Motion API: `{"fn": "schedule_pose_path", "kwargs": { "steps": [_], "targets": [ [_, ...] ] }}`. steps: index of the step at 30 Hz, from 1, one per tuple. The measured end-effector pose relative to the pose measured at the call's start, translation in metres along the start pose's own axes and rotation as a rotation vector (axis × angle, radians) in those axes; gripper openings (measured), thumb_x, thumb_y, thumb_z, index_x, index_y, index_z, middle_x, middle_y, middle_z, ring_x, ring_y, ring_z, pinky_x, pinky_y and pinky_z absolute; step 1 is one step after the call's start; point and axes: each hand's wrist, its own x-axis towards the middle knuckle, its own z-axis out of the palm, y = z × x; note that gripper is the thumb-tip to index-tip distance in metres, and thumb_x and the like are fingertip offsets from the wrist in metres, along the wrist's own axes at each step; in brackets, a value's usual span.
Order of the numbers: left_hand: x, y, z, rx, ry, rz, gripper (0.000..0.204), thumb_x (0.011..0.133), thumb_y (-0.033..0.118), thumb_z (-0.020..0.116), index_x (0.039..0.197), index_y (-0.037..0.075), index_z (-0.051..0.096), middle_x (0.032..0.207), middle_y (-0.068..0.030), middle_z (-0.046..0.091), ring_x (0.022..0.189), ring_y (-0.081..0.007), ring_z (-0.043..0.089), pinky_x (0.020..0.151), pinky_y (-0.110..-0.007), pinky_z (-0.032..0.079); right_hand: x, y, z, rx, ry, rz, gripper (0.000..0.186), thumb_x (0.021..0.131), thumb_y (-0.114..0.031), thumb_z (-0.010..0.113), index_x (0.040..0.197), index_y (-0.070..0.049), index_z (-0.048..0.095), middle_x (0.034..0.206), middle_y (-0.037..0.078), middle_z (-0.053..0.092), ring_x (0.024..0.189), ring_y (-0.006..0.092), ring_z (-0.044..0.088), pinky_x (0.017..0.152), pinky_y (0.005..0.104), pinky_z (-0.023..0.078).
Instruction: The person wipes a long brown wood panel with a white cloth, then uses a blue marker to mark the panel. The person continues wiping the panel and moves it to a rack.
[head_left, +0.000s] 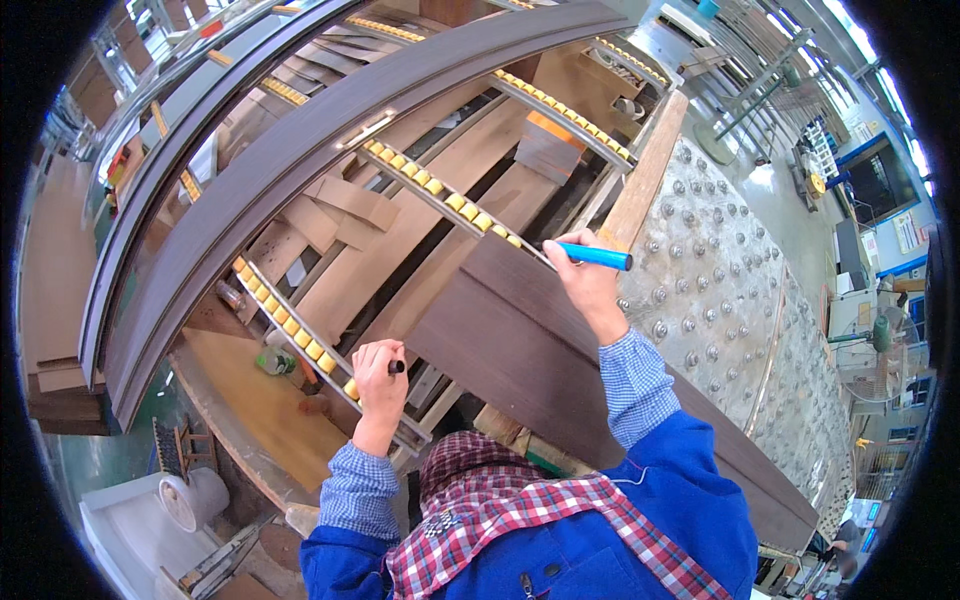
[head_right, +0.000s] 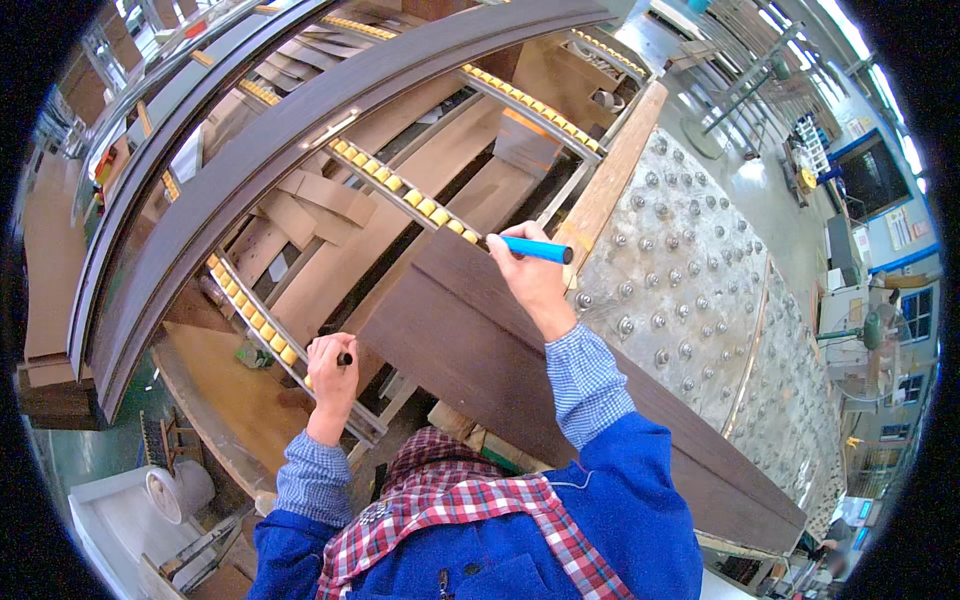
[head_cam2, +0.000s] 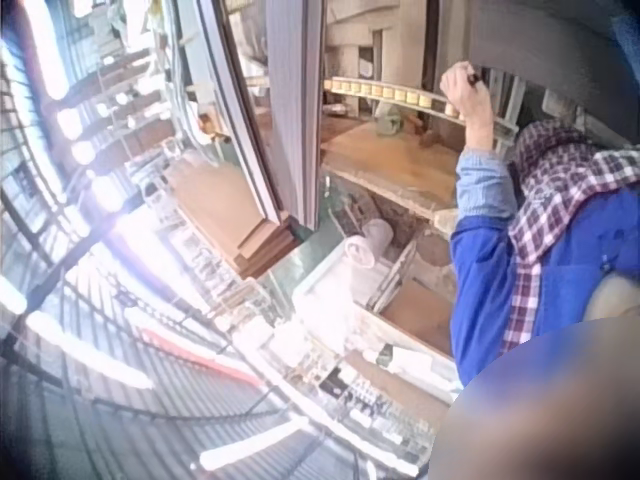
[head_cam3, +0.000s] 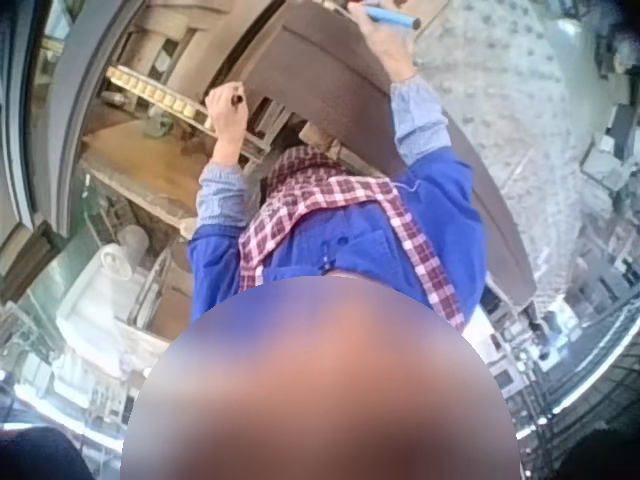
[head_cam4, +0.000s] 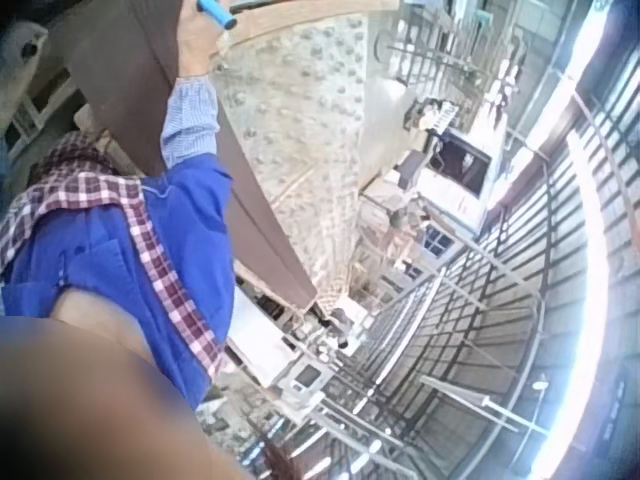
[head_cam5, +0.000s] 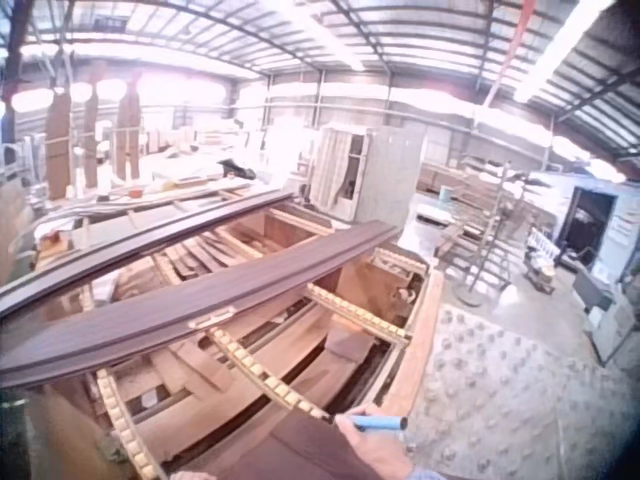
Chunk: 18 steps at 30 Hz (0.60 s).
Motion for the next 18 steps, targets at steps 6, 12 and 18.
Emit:
{"fn": "schedule_pose_path", "kwargs": {
  "steps": [6, 12, 18],
  "targets": [
    [-0.003, -0.004, -0.008, 0.146, 0.035, -0.144, 0.012, 0.073, 0.001, 0.064, 0.075, 0.004, 0.053, 0.081, -0.0087, 0.057, 0.08, -0.0272, 0.054, 0.074, -0.037, 0.04, 0.042, 0.038, 0.032, 0.233, -0.111, 0.072, 0.016, 0.077, -0.016, 0.071, 0.082, -0.003, 0.063, 0.065, 0.002, 0.06, 0.058, 0.0085, 0.054, 0.052, 0.0234, 0.043],
    [-0.047, 0.002, -0.012, 0.222, -0.057, -0.266, 0.014, 0.073, 0.0, 0.062, 0.075, 0.005, 0.05, 0.081, -0.0089, 0.055, 0.08, -0.028, 0.051, 0.076, -0.038, 0.038, 0.068, 0.046, 0.05, 0.103, -0.251, 0.129, 0.02, 0.078, -0.02, 0.071, 0.074, -0.001, 0.064, 0.061, 0.002, 0.06, 0.055, 0.0068, 0.054, 0.052, 0.0225, 0.043],
    [-0.054, 0.011, -0.004, 0.244, 0.022, -0.248, 0.02, 0.072, -0.001, 0.064, 0.07, 0.007, 0.045, 0.083, -0.0057, 0.056, 0.085, -0.0253, 0.052, 0.081, -0.036, 0.035, 0.072, 0.037, 0.054, 0.018, -0.284, 0.085, 0.024, 0.076, -0.023, 0.071, 0.07, -0.001, 0.064, 0.058, 0.002, 0.059, 0.055, 0.0074, 0.054, 0.052, 0.0247, 0.043]
  ]
}}
